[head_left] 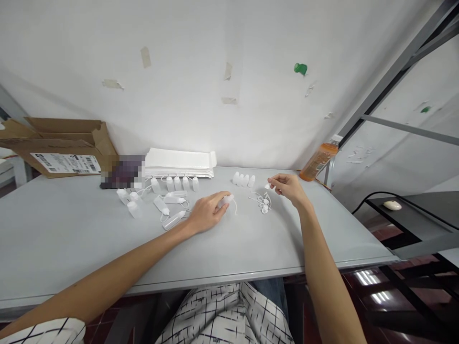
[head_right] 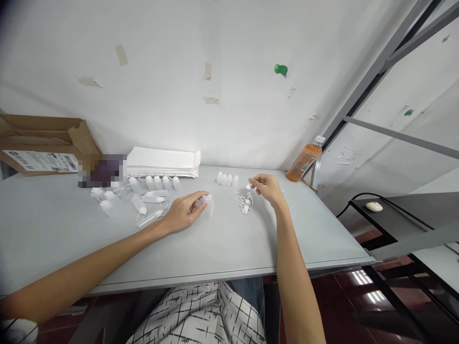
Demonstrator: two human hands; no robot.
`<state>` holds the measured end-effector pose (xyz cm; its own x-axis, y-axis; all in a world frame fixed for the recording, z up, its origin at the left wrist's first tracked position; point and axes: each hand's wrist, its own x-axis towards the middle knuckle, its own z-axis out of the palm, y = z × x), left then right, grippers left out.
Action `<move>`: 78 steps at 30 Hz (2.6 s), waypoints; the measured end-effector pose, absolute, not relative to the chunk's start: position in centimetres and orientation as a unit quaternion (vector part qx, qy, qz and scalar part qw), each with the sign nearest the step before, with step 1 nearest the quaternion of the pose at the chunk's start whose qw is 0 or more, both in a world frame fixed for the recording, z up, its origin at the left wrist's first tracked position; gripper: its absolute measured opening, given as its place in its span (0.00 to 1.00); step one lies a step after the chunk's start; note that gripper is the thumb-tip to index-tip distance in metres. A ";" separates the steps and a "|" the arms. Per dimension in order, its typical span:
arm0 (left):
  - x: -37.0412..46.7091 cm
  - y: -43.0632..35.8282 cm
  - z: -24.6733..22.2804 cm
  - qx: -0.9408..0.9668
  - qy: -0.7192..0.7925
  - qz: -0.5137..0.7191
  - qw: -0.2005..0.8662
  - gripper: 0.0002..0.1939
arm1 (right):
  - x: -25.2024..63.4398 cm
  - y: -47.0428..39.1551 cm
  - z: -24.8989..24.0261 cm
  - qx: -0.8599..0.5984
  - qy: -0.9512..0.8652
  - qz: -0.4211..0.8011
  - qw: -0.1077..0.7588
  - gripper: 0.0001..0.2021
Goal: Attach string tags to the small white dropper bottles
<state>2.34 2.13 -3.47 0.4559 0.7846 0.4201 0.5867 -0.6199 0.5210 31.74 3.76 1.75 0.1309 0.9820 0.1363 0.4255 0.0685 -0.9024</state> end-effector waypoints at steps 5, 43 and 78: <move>2.3 2.2 -3.6 0.843 0.402 0.324 0.149 0.17 | 27.5 3.1 1.9 -0.504 -0.614 0.403 0.454 0.19; 2.3 2.4 -1.9 0.500 0.324 0.311 0.740 0.12 | 22.7 1.6 1.1 -0.430 -0.681 0.469 0.362 0.18; 2.0 3.0 -2.3 0.454 0.280 0.339 0.775 0.19 | 22.2 1.4 0.7 -0.435 -0.652 0.474 0.401 0.19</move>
<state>2.00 2.96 -2.34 0.6140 0.7792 -0.1258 -0.2714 0.3582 0.8933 22.16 1.40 0.74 -0.3003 0.9474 0.1104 0.1882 0.1723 -0.9669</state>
